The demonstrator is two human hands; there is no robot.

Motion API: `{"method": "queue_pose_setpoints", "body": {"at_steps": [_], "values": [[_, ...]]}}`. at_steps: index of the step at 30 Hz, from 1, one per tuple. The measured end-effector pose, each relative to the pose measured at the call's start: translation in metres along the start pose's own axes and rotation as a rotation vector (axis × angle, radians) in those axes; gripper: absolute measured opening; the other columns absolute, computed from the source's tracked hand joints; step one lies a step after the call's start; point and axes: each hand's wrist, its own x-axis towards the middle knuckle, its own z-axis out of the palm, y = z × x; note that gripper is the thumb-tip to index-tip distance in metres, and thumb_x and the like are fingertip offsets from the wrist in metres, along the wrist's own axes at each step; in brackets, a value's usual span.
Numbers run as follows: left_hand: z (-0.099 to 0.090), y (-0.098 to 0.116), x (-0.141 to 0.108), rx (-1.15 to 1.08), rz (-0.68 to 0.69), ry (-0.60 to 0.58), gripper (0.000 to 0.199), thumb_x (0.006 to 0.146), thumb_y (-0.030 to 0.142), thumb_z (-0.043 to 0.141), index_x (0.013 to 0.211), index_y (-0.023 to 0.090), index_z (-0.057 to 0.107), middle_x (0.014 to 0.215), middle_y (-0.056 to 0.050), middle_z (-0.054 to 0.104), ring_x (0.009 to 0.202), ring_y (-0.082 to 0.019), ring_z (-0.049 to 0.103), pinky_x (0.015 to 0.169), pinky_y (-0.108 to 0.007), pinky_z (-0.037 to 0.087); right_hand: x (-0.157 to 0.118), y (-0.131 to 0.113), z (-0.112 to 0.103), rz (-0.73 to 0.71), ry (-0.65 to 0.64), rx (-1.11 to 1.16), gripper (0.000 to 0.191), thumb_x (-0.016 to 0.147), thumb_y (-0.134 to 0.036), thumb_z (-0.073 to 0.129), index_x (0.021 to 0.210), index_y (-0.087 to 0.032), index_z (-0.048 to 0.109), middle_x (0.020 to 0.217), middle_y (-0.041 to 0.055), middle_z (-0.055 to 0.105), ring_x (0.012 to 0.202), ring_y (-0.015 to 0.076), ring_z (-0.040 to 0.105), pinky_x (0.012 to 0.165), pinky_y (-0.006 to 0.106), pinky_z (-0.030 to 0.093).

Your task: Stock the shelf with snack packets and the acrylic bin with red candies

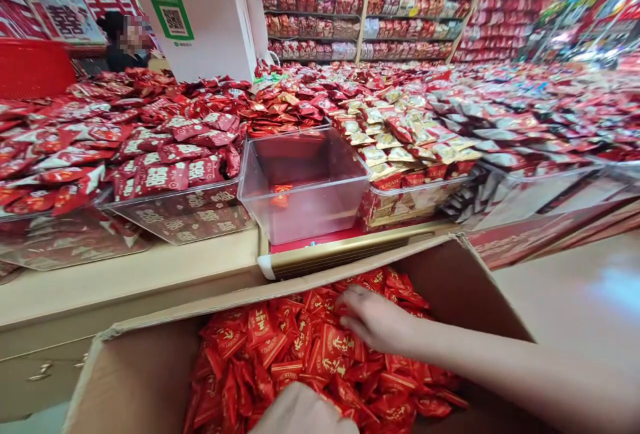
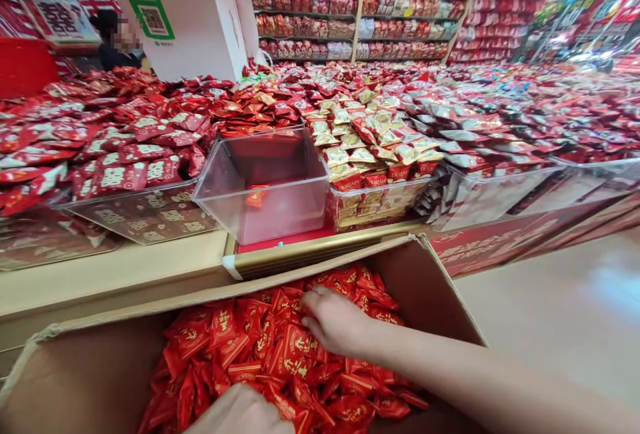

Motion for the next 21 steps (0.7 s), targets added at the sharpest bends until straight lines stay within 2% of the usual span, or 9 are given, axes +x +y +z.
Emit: {"method": "queue_pose_setpoints", "body": {"at_steps": [2,5,7,11,14,16,18,21], "values": [[-0.003,-0.007,-0.004,-0.018,-0.138,0.054,0.011,0.073,0.022,0.051,0.065,0.021,0.059,0.058,-0.001,0.064,0.045,-0.015,0.055,0.038,-0.023,0.033,0.014,-0.002,0.006,0.058,-0.003,0.030,0.032,0.079,-0.027,0.046,0.108,-0.014,0.054,0.101,0.0125,0.056,0.088,0.0196,0.053,0.073,0.026,0.040],[-0.007,-0.025,-0.007,-0.100,-0.388,0.236,0.021,0.078,0.014,0.039,0.079,0.022,0.059,0.077,-0.004,0.064,0.067,-0.017,0.061,0.059,-0.028,0.048,0.032,-0.006,0.016,0.151,-0.050,0.019,0.029,0.077,-0.026,0.049,0.102,-0.016,0.059,0.103,0.0120,0.056,0.092,0.0222,0.052,0.075,0.029,0.041],[-0.006,-0.039,-0.007,-0.138,-0.473,0.366,0.029,0.078,0.011,0.036,0.093,0.021,0.059,0.091,-0.007,0.064,0.081,-0.018,0.061,0.072,-0.031,0.050,0.038,-0.006,0.021,0.150,-0.025,0.007,0.020,0.075,-0.023,0.050,0.089,-0.017,0.062,0.098,0.0097,0.058,0.092,0.0218,0.052,0.075,0.029,0.041],[0.003,-0.058,-0.005,-0.166,-0.522,0.566,0.039,0.077,0.009,0.037,0.111,0.018,0.055,0.111,-0.009,0.061,0.102,-0.020,0.056,0.088,-0.035,0.046,0.038,-0.005,0.027,0.074,0.065,-0.021,0.014,0.073,-0.017,0.049,0.081,-0.015,0.061,0.093,0.0091,0.058,0.090,0.0211,0.050,0.078,0.030,0.039],[0.004,-0.059,-0.002,-0.243,-0.601,0.594,0.038,0.077,0.014,0.040,0.113,0.017,0.054,0.116,-0.010,0.059,0.107,-0.023,0.053,0.093,-0.041,0.041,0.031,-0.010,0.022,0.025,0.129,0.043,0.011,0.071,-0.011,0.048,0.075,-0.015,0.058,0.084,0.0071,0.059,0.084,0.0189,0.050,0.076,0.029,0.038],[-0.001,-0.056,-0.002,-0.423,-0.651,0.562,0.037,0.077,0.022,0.045,0.113,0.016,0.054,0.112,-0.011,0.061,0.103,-0.024,0.055,0.090,-0.042,0.043,0.024,-0.017,0.015,0.004,0.203,0.159,0.008,0.070,-0.010,0.050,0.071,-0.016,0.055,0.081,0.0050,0.058,0.081,0.0172,0.050,0.075,0.028,0.038],[-0.009,-0.052,-0.002,-0.678,-0.634,0.531,0.037,0.075,0.028,0.050,0.111,0.017,0.055,0.108,-0.009,0.063,0.096,-0.022,0.058,0.087,-0.038,0.045,0.015,-0.027,0.006,0.004,0.241,0.315,0.006,0.069,-0.010,0.051,0.069,-0.016,0.053,0.078,0.0035,0.057,0.079,0.0154,0.049,0.073,0.026,0.038],[-0.025,-0.044,-0.003,-0.959,-0.539,0.506,0.029,0.072,0.030,0.056,0.099,0.018,0.061,0.099,-0.005,0.067,0.090,-0.019,0.059,0.084,-0.032,0.044,0.002,-0.038,-0.005,0.024,0.184,0.656,0.008,0.071,-0.015,0.053,0.079,-0.015,0.051,0.077,0.0020,0.054,0.071,0.0119,0.046,0.066,0.023,0.038]]}}
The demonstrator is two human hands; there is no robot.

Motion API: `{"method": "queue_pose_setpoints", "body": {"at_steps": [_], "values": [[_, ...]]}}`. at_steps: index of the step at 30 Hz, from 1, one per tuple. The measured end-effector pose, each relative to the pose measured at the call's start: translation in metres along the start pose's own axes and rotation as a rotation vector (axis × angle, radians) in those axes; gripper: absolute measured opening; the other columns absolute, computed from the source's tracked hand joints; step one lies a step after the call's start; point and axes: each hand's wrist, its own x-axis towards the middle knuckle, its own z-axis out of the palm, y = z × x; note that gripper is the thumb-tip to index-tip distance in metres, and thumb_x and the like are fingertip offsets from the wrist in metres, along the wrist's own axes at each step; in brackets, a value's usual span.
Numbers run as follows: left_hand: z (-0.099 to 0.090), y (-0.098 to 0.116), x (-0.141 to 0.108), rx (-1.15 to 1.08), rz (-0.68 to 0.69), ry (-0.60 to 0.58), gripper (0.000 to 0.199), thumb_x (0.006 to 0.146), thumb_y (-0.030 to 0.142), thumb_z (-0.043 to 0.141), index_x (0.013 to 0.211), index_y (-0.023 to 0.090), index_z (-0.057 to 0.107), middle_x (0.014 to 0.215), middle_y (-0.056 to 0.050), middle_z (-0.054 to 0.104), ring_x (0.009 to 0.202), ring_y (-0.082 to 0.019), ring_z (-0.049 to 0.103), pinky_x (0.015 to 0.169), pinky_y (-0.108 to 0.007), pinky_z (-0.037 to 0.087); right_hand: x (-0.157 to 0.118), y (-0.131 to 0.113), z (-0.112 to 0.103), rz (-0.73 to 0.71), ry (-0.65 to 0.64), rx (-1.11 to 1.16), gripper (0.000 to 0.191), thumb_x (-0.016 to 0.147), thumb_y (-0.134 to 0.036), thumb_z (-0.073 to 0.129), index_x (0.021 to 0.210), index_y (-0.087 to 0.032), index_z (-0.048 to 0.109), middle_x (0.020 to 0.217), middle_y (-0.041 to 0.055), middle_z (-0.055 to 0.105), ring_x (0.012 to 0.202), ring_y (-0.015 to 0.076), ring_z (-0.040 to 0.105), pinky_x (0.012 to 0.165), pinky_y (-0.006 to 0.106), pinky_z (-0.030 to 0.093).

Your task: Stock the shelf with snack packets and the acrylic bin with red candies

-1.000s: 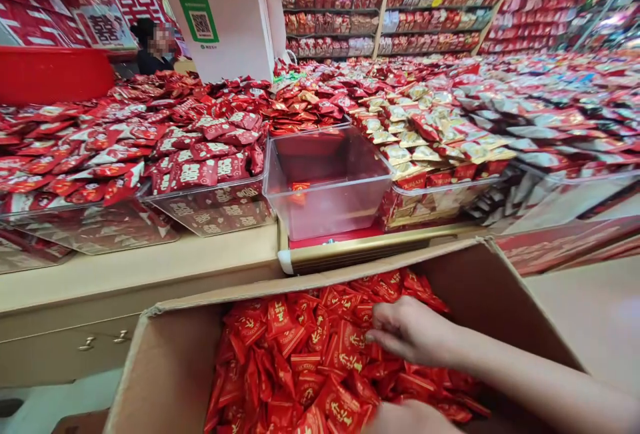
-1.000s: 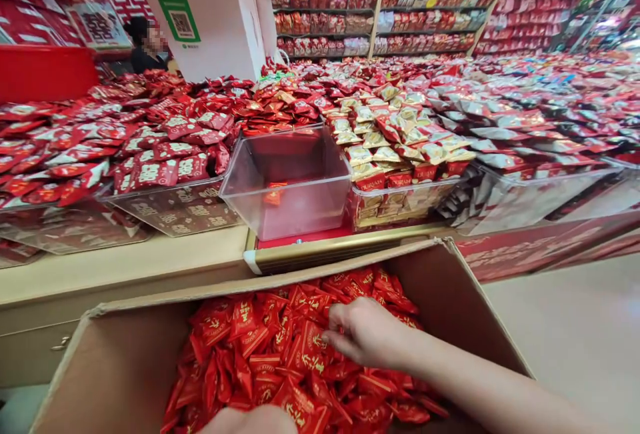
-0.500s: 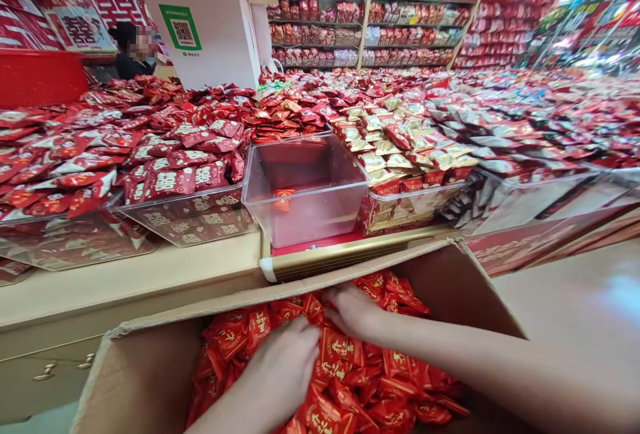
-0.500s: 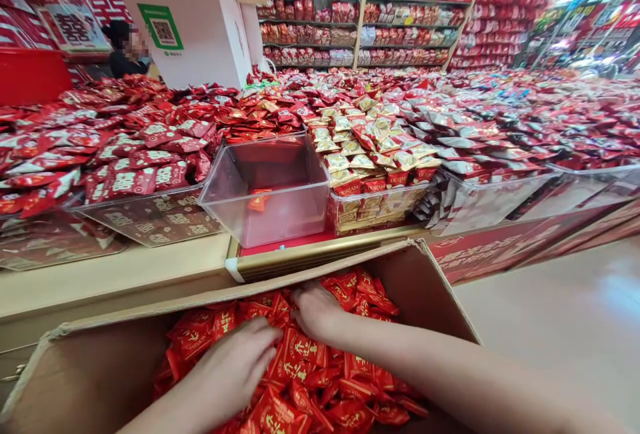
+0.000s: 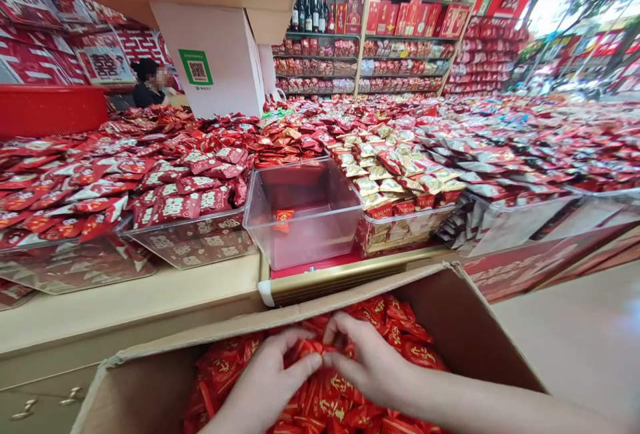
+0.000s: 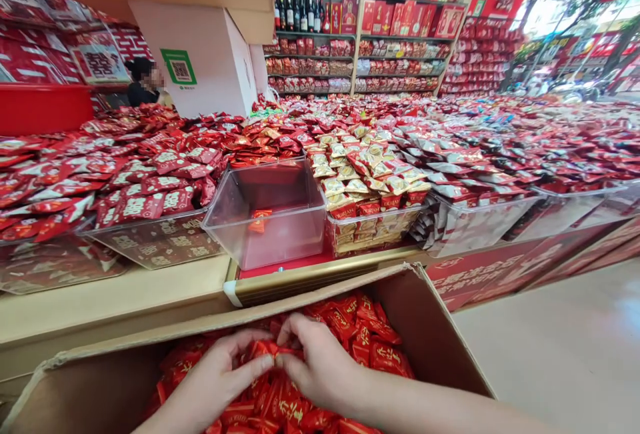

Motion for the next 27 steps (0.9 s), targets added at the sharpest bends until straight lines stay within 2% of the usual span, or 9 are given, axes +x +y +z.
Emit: {"method": "queue_pose_setpoints", "body": {"at_steps": [3,5,8,11,13,16,19,24,27], "values": [[-0.001,0.018,-0.005,-0.066,-0.009,-0.053,0.020,0.074,0.033,0.054,0.079,0.017,0.065,0.077,-0.001,0.067,0.076,-0.016,0.058,0.070,-0.025,0.045,-0.009,-0.005,-0.003,0.083,-0.132,0.288,0.024,0.072,-0.030,0.058,0.087,-0.013,0.051,0.074,-0.0001,0.048,0.065,0.0091,0.041,0.060,0.020,0.036],[0.000,0.027,-0.008,-0.012,-0.007,-0.005,0.028,0.076,0.037,0.050,0.065,0.015,0.063,0.062,0.001,0.061,0.063,-0.013,0.052,0.058,-0.021,0.041,-0.013,-0.005,-0.005,0.098,-0.188,0.346,0.028,0.074,-0.038,0.057,0.081,-0.012,0.053,0.067,-0.0019,0.043,0.061,0.0074,0.036,0.056,0.018,0.032],[0.000,0.038,-0.013,0.031,0.032,0.120,0.039,0.077,0.043,0.045,0.055,0.015,0.059,0.053,0.002,0.051,0.056,-0.011,0.044,0.054,-0.020,0.035,-0.014,-0.010,-0.008,0.067,-0.151,0.385,0.035,0.078,-0.044,0.051,0.069,-0.011,0.052,0.059,-0.0032,0.034,0.057,0.0060,0.029,0.050,0.018,0.025],[-0.004,0.046,-0.016,-0.077,0.050,0.170,0.040,0.077,0.046,0.044,0.054,0.016,0.056,0.051,0.003,0.048,0.053,-0.009,0.042,0.053,-0.018,0.035,-0.010,-0.024,-0.013,0.074,-0.121,0.441,0.039,0.077,-0.046,0.051,0.063,-0.010,0.053,0.055,-0.0035,0.032,0.054,0.0052,0.026,0.048,0.018,0.022],[-0.010,0.048,-0.015,-0.170,0.013,0.172,0.039,0.077,0.047,0.045,0.055,0.016,0.055,0.047,0.004,0.047,0.046,-0.008,0.040,0.047,-0.018,0.033,-0.006,-0.036,-0.018,0.075,-0.134,0.463,0.037,0.077,-0.045,0.053,0.068,-0.010,0.058,0.057,-0.0026,0.037,0.055,0.0055,0.029,0.050,0.018,0.025],[-0.019,0.048,-0.014,-0.270,-0.062,0.166,0.038,0.075,0.050,0.046,0.062,0.016,0.057,0.045,0.004,0.051,0.040,-0.007,0.039,0.040,-0.018,0.030,0.001,-0.051,-0.023,0.061,-0.157,0.497,0.036,0.076,-0.044,0.054,0.086,-0.011,0.065,0.065,0.0008,0.049,0.058,0.0072,0.037,0.056,0.020,0.032],[-0.024,0.046,-0.015,-0.332,-0.058,0.196,0.041,0.075,0.052,0.045,0.069,0.015,0.060,0.044,0.003,0.053,0.042,-0.008,0.043,0.040,-0.017,0.033,0.005,-0.056,-0.023,0.072,-0.164,0.533,0.037,0.073,-0.044,0.058,0.088,-0.011,0.067,0.067,0.0032,0.056,0.059,0.0081,0.041,0.059,0.021,0.035],[-0.025,0.050,-0.027,-0.463,-0.028,0.278,0.044,0.065,0.047,0.062,0.097,0.018,0.058,0.069,0.002,0.064,0.058,-0.011,0.055,0.050,-0.018,0.045,0.007,-0.052,-0.013,0.080,-0.126,0.519,0.037,0.073,-0.046,0.058,0.082,-0.011,0.066,0.067,0.0038,0.058,0.061,0.0092,0.046,0.061,0.021,0.039],[-0.032,0.054,-0.032,-0.420,-0.010,0.256,0.045,0.062,0.043,0.065,0.099,0.019,0.057,0.076,0.000,0.067,0.071,-0.013,0.060,0.062,-0.019,0.049,0.006,-0.056,-0.012,0.070,-0.176,0.413,0.037,0.073,-0.045,0.057,0.083,-0.010,0.063,0.067,0.0033,0.057,0.058,0.0076,0.044,0.056,0.019,0.037]]}}
